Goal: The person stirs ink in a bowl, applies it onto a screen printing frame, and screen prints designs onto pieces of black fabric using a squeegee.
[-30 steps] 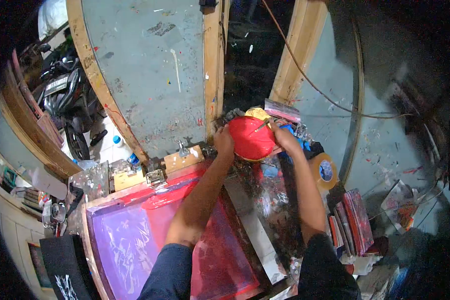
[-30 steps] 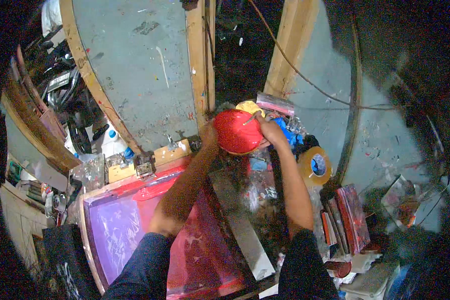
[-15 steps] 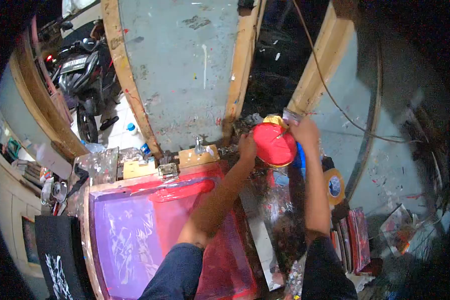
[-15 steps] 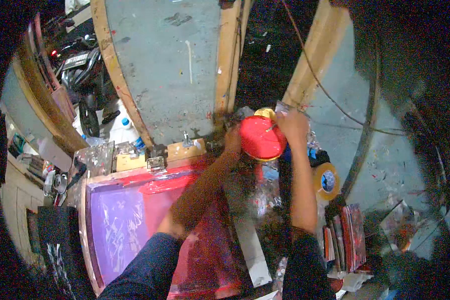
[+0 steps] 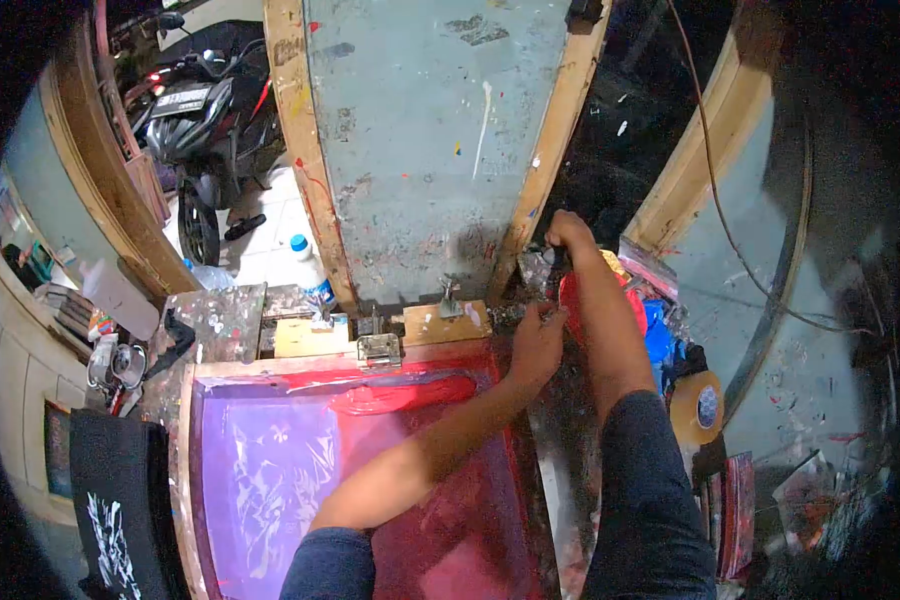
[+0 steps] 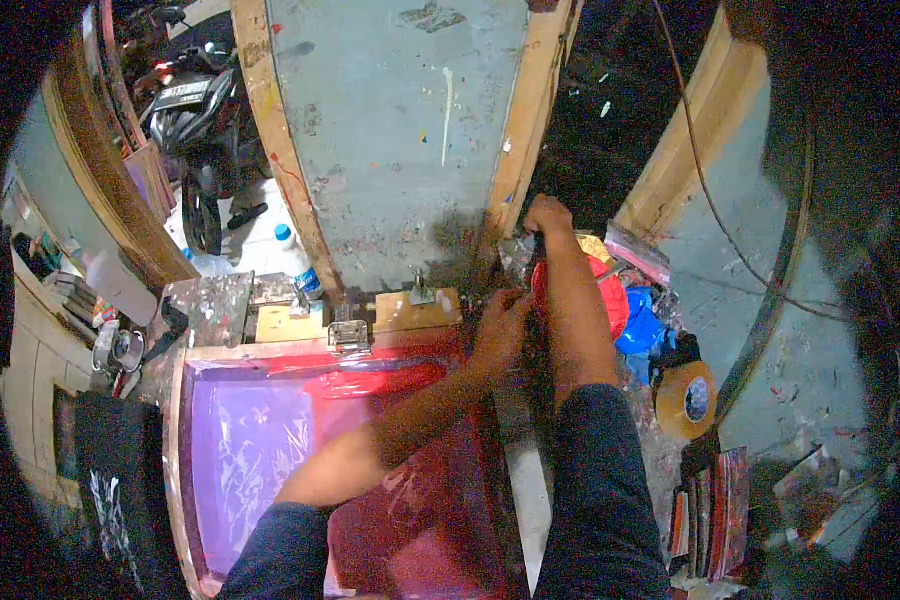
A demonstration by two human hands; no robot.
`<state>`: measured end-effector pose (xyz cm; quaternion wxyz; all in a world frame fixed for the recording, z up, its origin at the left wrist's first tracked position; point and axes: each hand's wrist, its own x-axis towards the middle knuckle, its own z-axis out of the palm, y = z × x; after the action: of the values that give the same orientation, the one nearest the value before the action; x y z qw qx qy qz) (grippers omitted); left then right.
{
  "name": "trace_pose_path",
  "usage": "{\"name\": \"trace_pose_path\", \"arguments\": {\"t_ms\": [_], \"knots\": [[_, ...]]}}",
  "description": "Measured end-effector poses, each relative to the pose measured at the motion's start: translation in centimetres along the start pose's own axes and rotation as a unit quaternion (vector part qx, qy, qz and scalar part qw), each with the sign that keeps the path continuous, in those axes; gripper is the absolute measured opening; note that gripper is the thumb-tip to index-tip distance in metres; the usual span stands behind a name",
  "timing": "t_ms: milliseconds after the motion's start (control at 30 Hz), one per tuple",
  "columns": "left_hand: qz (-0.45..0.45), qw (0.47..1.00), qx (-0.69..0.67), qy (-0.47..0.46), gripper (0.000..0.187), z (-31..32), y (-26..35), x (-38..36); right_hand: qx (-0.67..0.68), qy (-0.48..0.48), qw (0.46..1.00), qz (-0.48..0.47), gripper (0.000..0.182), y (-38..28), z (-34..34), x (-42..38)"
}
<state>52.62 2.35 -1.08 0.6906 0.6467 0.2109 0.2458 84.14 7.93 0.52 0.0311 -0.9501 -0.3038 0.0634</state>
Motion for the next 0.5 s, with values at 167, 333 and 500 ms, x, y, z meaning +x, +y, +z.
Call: {"name": "trace_pose_path", "arguments": {"t_ms": [167,333,500], "knots": [[0.006,1.0,-0.013,-0.016,0.042,-0.6,0.7,-0.9,-0.042,-0.006,0.998,-0.035,0.047,0.1,-2.4,-1.8],[-0.029,0.996,-0.078,-0.039,0.045,0.5,1.1,-1.1,-0.018,0.032,0.999,-0.027,0.044,0.7,-1.0,-1.2],[-0.075,0.99,-0.111,-0.042,0.043,-0.9,2.4,-1.7,0.005,-0.006,0.999,0.045,0.035,-1.1,0.2,-0.3]]}}
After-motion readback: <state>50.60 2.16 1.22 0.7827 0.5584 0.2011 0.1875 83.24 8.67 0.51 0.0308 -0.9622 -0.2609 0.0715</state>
